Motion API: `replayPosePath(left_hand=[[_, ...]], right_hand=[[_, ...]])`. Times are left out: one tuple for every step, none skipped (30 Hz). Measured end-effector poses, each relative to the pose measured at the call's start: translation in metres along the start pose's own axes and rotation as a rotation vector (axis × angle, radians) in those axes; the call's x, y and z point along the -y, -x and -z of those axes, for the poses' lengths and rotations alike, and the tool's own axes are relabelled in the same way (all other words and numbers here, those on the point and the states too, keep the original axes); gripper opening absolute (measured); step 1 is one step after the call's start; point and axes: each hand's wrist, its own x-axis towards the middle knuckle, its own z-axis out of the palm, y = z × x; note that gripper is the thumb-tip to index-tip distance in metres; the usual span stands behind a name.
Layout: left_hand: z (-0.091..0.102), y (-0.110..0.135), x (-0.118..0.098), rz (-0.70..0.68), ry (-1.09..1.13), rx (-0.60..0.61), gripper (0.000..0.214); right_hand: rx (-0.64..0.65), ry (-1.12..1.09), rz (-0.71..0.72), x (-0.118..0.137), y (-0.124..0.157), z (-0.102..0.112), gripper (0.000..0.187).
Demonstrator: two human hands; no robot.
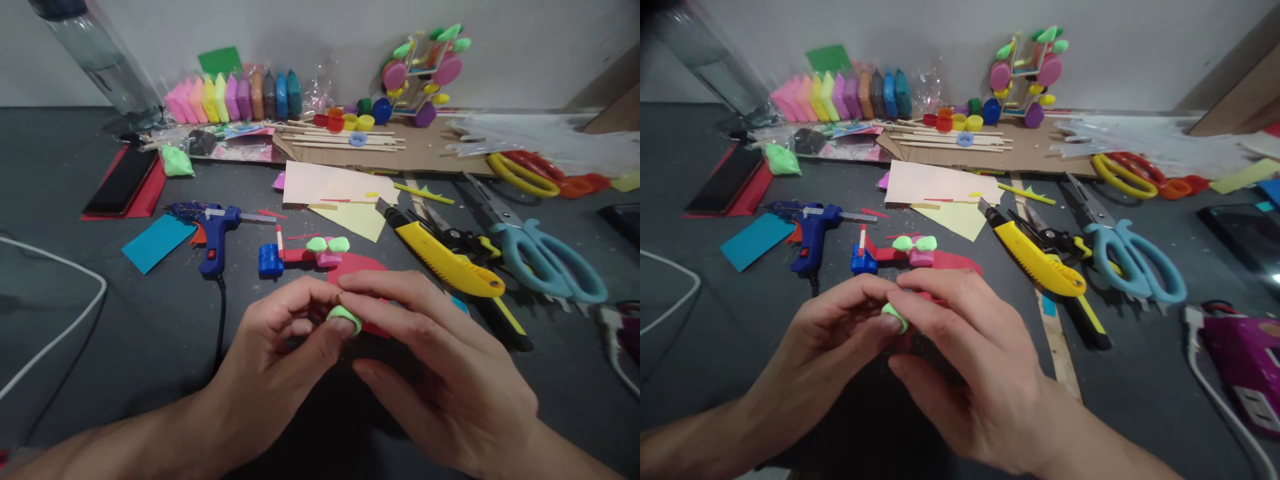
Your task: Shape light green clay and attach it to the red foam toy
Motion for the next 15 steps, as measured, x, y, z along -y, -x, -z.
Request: replayPosePath(left_hand=[[0.0003, 0.0003, 0.0007, -0.021, -0.043, -0.007, 0.013], [0.0005, 0.0004, 0.0013, -0.035, -0.078, -0.012, 0.015], [0.0007, 0.0005, 0.0017, -0.043, -0.099, -0.014, 0.015], [0.0009, 0.0005, 0.0021, -0.047, -0.112, -0.013, 0.016], [0.001, 0.0005, 0.0023, -0.047, -0.12, -0.014, 0.017], [0.0011, 0.0004, 0.0025, -0.044, -0.128, -0.017, 0.017], [0.0012, 0.0003, 0.0027, -0.044, -0.138, -0.023, 0.018], [0.0012, 0.0003, 0.0029, -0.043, -0.15, -0.031, 0.018], [0.0013, 0.0002, 0.0033, -0.045, -0.161, -0.039, 0.018], [0.0015, 0.0002, 0.0037, -0.053, -0.167, -0.042, 0.018], [0.0017, 0.0001, 0.0042, -0.065, -0.171, -0.044, 0.017], [0.0019, 0.0001, 0.0046, -0.078, -0.171, -0.043, 0.017], [0.0021, -0.0001, 0.0048, -0.089, -0.169, -0.043, 0.016], [0.0023, -0.0003, 0.0048, -0.095, -0.167, -0.044, 0.016], [0.0024, -0.0006, 0.0044, -0.097, -0.165, -0.047, 0.015]], right_hand=[[0.003, 0.001, -0.006, 0.0004, -0.0002, -0.0002, 0.034], [0.008, -0.001, -0.01, 0.0007, -0.0005, -0.0005, 0.034], [0.013, -0.003, -0.013, 0.001, -0.001, -0.0009, 0.034], [0.018, -0.003, -0.012, 0.0012, -0.0016, -0.0012, 0.034], [0.022, -0.003, -0.011, 0.0011, -0.0022, -0.0016, 0.035], [0.025, -0.003, -0.004, 0.0009, -0.0026, -0.0018, 0.035], [0.024, -0.002, 0.008, 0.0006, -0.0028, -0.002, 0.035], [0.024, -0.002, 0.014, 0.0002, -0.0029, -0.0021, 0.035], [0.026, -0.003, 0.014, -0.0001, -0.0027, -0.0021, 0.036], [0.026, -0.006, 0.014, -0.0003, -0.0025, -0.002, 0.037], [0.027, -0.008, 0.009, -0.0003, -0.0021, -0.0019, 0.037], [0.026, -0.009, 0.004, -0.0002, -0.0018, -0.0019, 0.037], [0.03, -0.012, -0.001, 0.0002, -0.0016, -0.0018, 0.038], [0.035, -0.017, -0.002, 0.0005, -0.0014, -0.0018, 0.038], [0.037, -0.026, -0.001, 0.0008, -0.0013, -0.0019, 0.039]])
